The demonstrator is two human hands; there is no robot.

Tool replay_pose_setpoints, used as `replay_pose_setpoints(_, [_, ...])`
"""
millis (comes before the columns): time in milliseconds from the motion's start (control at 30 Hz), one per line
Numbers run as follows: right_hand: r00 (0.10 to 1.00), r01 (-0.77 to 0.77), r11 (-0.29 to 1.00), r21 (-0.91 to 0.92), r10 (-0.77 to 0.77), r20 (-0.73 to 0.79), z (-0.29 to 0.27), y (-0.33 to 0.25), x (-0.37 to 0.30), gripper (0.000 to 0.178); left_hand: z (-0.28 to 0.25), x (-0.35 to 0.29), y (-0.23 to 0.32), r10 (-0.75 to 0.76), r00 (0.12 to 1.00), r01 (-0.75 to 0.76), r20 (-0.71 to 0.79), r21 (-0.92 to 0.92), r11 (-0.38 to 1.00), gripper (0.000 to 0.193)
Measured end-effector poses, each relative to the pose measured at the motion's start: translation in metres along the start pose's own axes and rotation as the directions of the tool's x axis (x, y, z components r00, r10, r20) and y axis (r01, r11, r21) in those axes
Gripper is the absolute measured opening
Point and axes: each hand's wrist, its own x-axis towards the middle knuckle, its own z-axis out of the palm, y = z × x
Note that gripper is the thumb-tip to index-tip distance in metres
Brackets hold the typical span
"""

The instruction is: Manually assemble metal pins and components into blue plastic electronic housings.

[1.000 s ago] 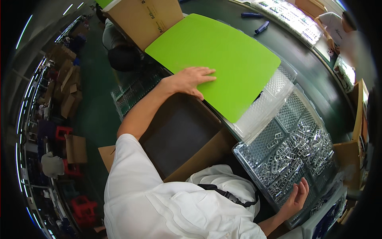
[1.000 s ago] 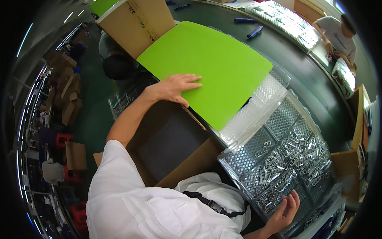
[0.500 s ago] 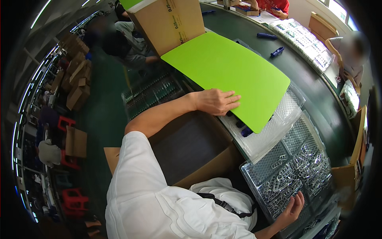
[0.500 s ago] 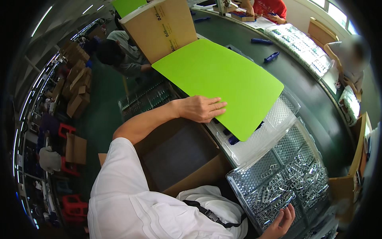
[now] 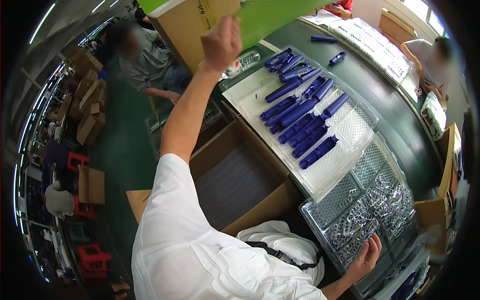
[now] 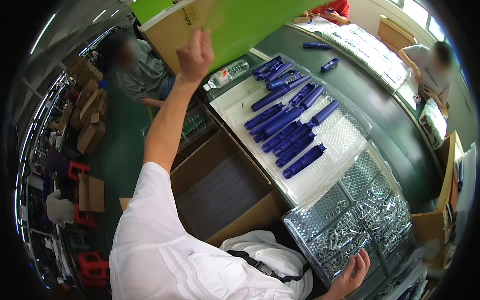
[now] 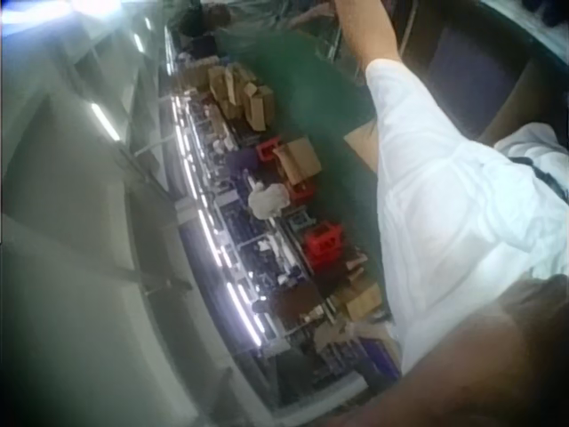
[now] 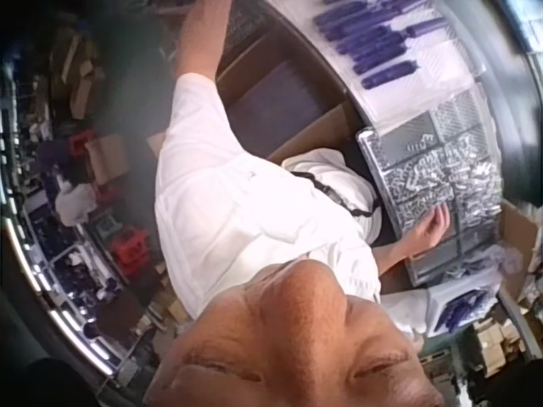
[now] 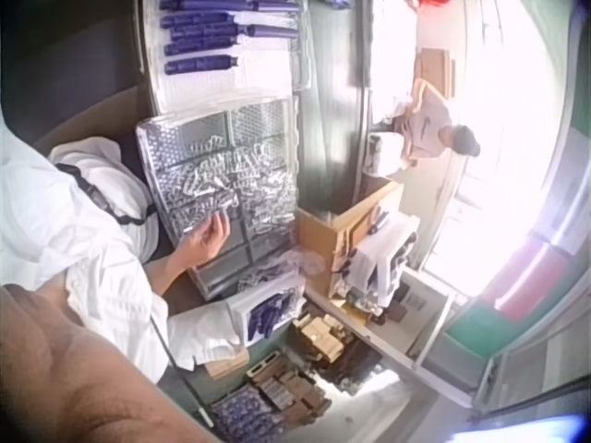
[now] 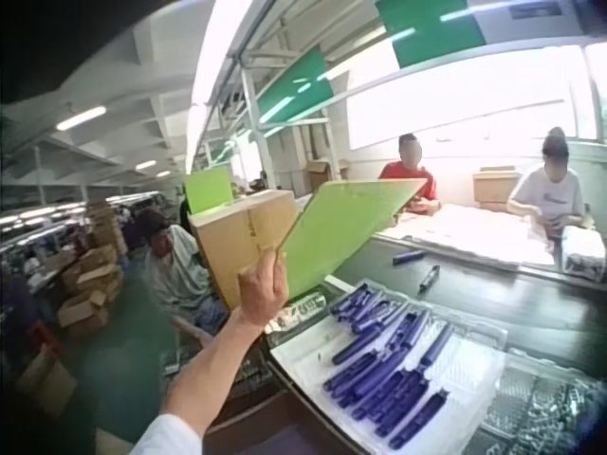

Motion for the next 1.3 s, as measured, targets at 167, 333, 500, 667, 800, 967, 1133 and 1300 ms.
replay_pose_setpoints(167, [0.999, -0.046, 0.999, 0.029, 0.047, -0.019, 0.007, -0.012, 0.001, 0.016, -0.003, 0.027, -0.108, -0.253, 0.95, 0.254, -0.183, -0.019, 0.967, 0.026])
replay_pose_setpoints(333, [0.999, 0.03, 0.996, -0.081, -0.031, -0.015, 0.009, -0.021, 0.01, 0.015, -0.012, 0.034, -0.184, -0.315, 0.894, 0.326, -0.318, -0.022, 0.945, 0.023])
replay_pose_setpoints(500, [1.0, -0.006, 0.998, -0.058, 0.007, 0.027, 0.016, -0.021, 0.02, 0.015, -0.008, 0.029, -0.277, -0.511, 0.816, 0.522, -0.27, -0.036, 0.852, 0.031])
replay_pose_setpoints(667, [0.999, 0.051, 0.994, -0.092, -0.051, 0.006, 0.024, -0.023, 0.022, 0.014, 0.006, 0.02, -0.286, -0.708, 0.694, 0.717, -0.13, 0.221, 0.662, 0.048])
replay_pose_setpoints(800, [1.0, 0.017, 0.998, -0.058, -0.017, 0.007, 0.025, -0.031, 0.022, 0.013, 0.001, -0.006, -0.264, -0.661, 0.731, 0.664, -0.167, 0.395, 0.635, 0.056])
replay_pose_setpoints(967, [1.0, 0.009, 0.996, -0.093, -0.011, -0.021, 0.018, -0.029, 0.014, 0.013, -0.001, -0.03, -0.245, -0.587, 0.757, 0.653, -0.285, 0.303, 0.694, 0.056])
replay_pose_setpoints(1133, [0.998, -0.052, 0.995, -0.087, 0.05, -0.026, 0.014, -0.025, 0.013, 0.012, 0.0, -0.099, -0.243, -0.674, 0.679, 0.734, -0.291, 0.265, 0.625, 0.058])
replay_pose_setpoints(1300, [0.998, -0.06, 0.996, -0.067, 0.059, -0.016, 0.013, -0.02, 0.013, 0.013, 0.001, -0.15, -0.265, -0.853, 0.506, 0.856, -0.126, -0.052, 0.515, 0.058])
